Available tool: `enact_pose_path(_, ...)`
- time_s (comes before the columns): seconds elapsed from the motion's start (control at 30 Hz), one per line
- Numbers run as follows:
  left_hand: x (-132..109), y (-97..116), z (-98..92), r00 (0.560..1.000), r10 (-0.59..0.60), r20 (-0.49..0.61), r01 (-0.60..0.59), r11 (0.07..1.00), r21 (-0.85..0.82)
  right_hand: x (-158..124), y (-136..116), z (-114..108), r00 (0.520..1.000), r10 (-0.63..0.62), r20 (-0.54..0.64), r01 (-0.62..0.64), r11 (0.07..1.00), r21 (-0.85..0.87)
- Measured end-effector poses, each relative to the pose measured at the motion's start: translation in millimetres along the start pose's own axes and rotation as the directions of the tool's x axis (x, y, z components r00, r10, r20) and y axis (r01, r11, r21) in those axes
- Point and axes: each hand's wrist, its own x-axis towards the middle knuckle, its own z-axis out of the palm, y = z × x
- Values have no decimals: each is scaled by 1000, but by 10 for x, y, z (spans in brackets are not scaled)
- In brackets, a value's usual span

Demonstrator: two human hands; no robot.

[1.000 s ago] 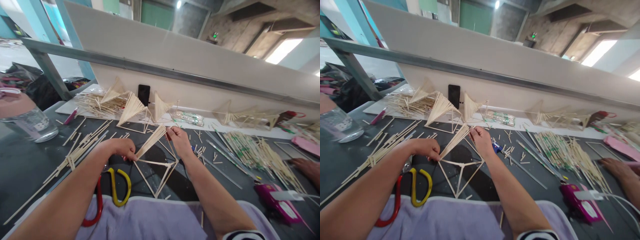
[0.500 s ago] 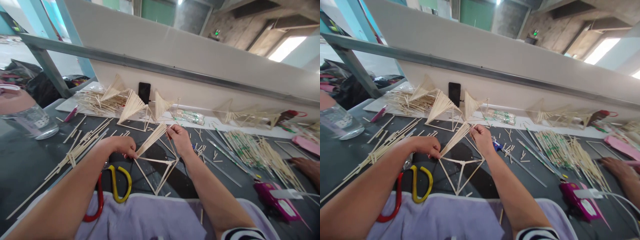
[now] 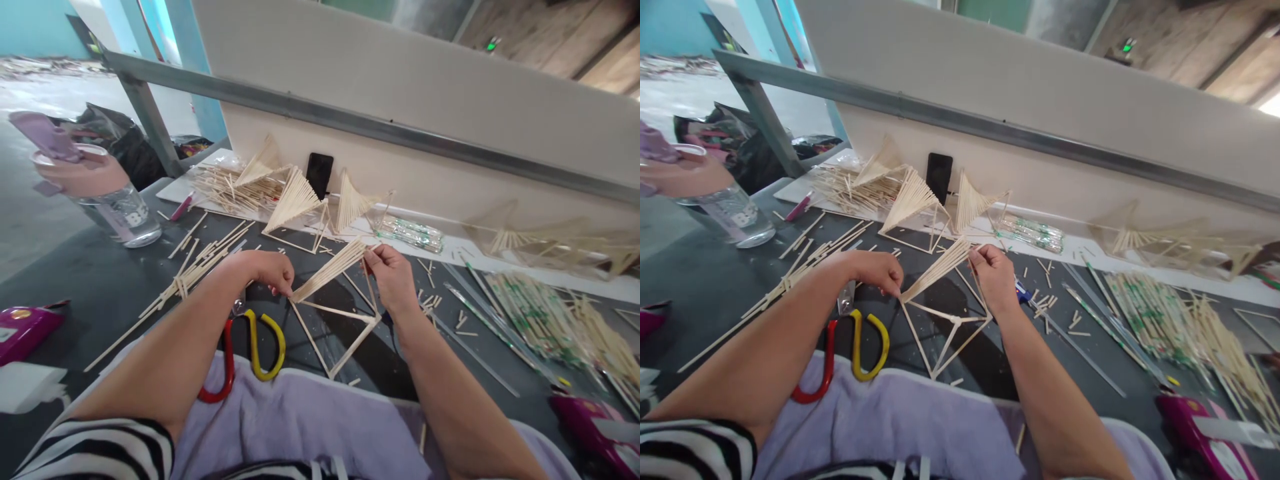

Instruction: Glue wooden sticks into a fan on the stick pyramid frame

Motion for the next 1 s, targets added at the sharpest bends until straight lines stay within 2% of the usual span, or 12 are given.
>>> enact_pose_path(0.4,3,200,37,999,49,21,-50,997,56,21,11,-28,1000,-2,-6,2,1000,-19)
enact_pose_path(0.7,73,117,63,999,40,18,-41,999,11,33,0,-3,1000,-20,5,20,999,27)
enact_pose_path(1.0,78,113,58,997,70,15,-71,997,40,38,-12,-1,1000,15,19,-17,993,116)
